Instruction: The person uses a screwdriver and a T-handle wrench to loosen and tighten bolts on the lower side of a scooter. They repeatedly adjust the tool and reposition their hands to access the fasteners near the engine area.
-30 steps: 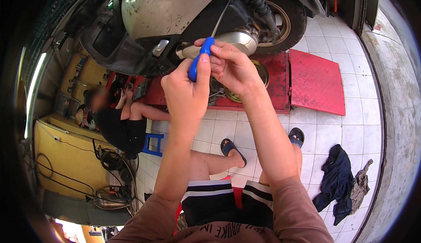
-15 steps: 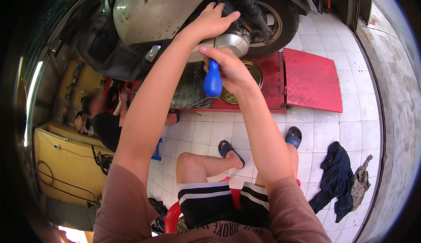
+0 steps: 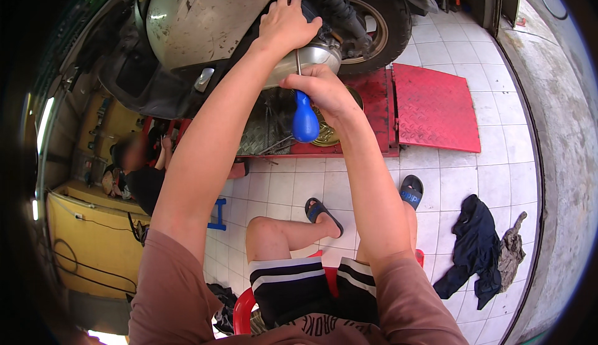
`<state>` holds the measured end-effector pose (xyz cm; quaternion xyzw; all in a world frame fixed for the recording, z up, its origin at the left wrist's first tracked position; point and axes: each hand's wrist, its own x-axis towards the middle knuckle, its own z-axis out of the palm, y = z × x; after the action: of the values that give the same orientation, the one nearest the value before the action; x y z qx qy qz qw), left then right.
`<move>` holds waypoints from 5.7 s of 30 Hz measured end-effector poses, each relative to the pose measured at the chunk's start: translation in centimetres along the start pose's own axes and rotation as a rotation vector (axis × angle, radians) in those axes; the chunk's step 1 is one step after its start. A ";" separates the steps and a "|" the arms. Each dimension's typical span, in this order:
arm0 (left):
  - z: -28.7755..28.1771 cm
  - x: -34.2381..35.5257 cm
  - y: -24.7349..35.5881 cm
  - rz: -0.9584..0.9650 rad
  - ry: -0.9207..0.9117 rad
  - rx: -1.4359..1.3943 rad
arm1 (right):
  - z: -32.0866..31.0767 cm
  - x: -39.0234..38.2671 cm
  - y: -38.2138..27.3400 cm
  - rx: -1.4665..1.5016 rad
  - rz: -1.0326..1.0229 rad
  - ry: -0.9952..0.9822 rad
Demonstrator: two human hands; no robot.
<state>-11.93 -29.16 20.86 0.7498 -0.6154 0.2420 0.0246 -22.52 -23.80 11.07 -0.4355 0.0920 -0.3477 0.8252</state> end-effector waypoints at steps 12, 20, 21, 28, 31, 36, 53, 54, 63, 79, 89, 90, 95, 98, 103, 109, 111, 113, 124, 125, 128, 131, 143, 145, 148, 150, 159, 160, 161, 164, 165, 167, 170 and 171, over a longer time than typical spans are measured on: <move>-0.4 0.8 0.0 0.129 0.023 0.160 | 1.4 -1.0 -1.8 -0.147 -0.109 0.238; 0.2 0.8 0.1 0.142 0.065 0.180 | -0.3 -0.7 -1.0 -0.271 -0.146 0.201; 0.2 0.6 0.3 0.141 0.072 0.166 | -0.8 -0.7 -1.0 -0.317 -0.162 0.209; 0.4 -0.8 0.5 0.196 0.111 0.153 | -5.8 -1.5 0.1 -0.623 -0.248 0.130; 1.4 -2.8 -0.5 0.246 0.002 0.121 | -8.3 -3.3 -0.6 -0.741 -0.069 0.034; 6.3 -7.1 -1.9 0.125 -0.219 -0.165 | -12.3 -3.5 1.9 -0.864 0.142 0.035; 17.2 -31.2 -3.2 -0.087 -0.856 -0.828 | -11.0 -1.1 7.3 -1.478 0.686 -0.004; 17.0 -31.2 -3.1 -0.064 -0.840 -0.802 | -10.5 -1.3 8.0 -1.476 0.655 -0.040; 14.4 -29.6 -4.4 -0.092 -0.601 -0.921 | -2.9 0.3 12.2 -1.140 0.350 -0.199; 14.5 -28.8 -7.3 -0.328 -0.248 -1.144 | 0.3 2.9 15.2 -0.757 0.047 0.279; 15.6 -28.8 -6.1 -0.319 -0.316 -1.271 | 0.4 2.6 15.7 -0.728 0.114 0.314; 15.4 -28.7 -6.0 -0.308 -0.341 -1.266 | -0.1 2.4 15.8 -0.783 0.089 0.304; 15.6 -28.9 -6.3 -0.308 -0.276 -1.267 | 0.4 2.5 16.1 -0.825 -0.024 0.249; 15.9 -28.8 -7.1 -0.277 -0.264 -1.231 | 0.7 2.9 16.6 -0.830 -0.023 0.258; 15.7 -28.9 -8.3 -0.306 -0.241 -1.219 | 1.0 3.7 17.1 -0.717 0.052 0.286; 16.1 -28.9 -8.5 -0.333 -0.153 -1.149 | 0.6 3.7 19.1 -0.721 0.191 0.345; 16.2 -29.0 -8.6 -0.282 -0.216 -1.112 | 0.3 3.7 18.6 -0.660 0.235 0.289; 16.1 -29.1 -8.6 -0.269 -0.351 -1.031 | 0.3 3.9 17.9 -0.674 0.283 0.236; 17.5 -29.8 -7.7 -0.151 -0.951 -0.839 | -14.1 3.0 15.3 -1.122 0.583 0.393; 17.4 -29.6 -7.7 -0.147 -0.942 -0.841 | -15.1 2.7 15.5 -1.094 0.561 0.392; 17.3 -29.6 -7.4 -0.169 -0.882 -0.873 | -17.6 2.2 16.2 -1.116 0.536 0.395; 17.6 -29.9 -6.9 -0.173 -0.856 -0.893 | -17.9 2.2 17.5 -1.342 0.606 0.378; 17.9 -30.7 -7.1 -0.104 -0.951 -0.844 | -14.4 3.3 17.5 -1.278 0.876 0.373; 17.9 -30.7 -6.9 -0.097 -0.956 -0.851 | -14.3 3.1 17.2 -1.236 0.899 0.346; 17.9 -30.7 -6.6 -0.095 -0.962 -0.851 | -14.3 3.1 17.1 -1.293 0.919 0.308; 17.9 -30.8 -6.7 -0.092 -0.950 -0.851 | -13.9 3.2 16.9 -1.332 0.915 0.305; 17.8 -30.3 -6.2 -0.112 -0.949 -0.843 | -13.2 3.2 18.1 -1.417 0.532 0.142; 17.7 -30.2 -6.1 -0.108 -0.927 -0.852 | -12.4 3.4 18.2 -1.465 0.500 0.116; 17.5 -30.1 -6.0 -0.104 -0.929 -0.859 | -11.5 3.6 18.6 -1.513 0.467 0.089; 17.8 -29.9 -6.4 -0.103 -0.984 -0.867 | -7.4 3.9 20.1 -1.511 0.326 -0.051; 17.7 -29.5 -6.5 -0.080 -1.090 -0.874 | -6.7 3.7 21.0 -1.466 0.250 -0.101; 17.2 -28.6 -7.0 -0.058 -1.263 -0.898 | -4.8 4.7 22.6 -1.358 0.200 -0.176; 16.8 -28.5 -8.3 -0.080 -1.362 -0.956 | 1.0 7.2 26.6 -1.367 0.178 -0.335; 17.0 -28.5 -8.4 -0.050 -1.363 -0.964 | 2.6 8.4 28.1 -1.372 0.162 -0.403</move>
<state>-1.97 -6.83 -3.17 0.6525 -0.5149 -0.5551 -0.0295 -1.22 -16.99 -8.10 -0.9035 0.1674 -0.0621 0.3895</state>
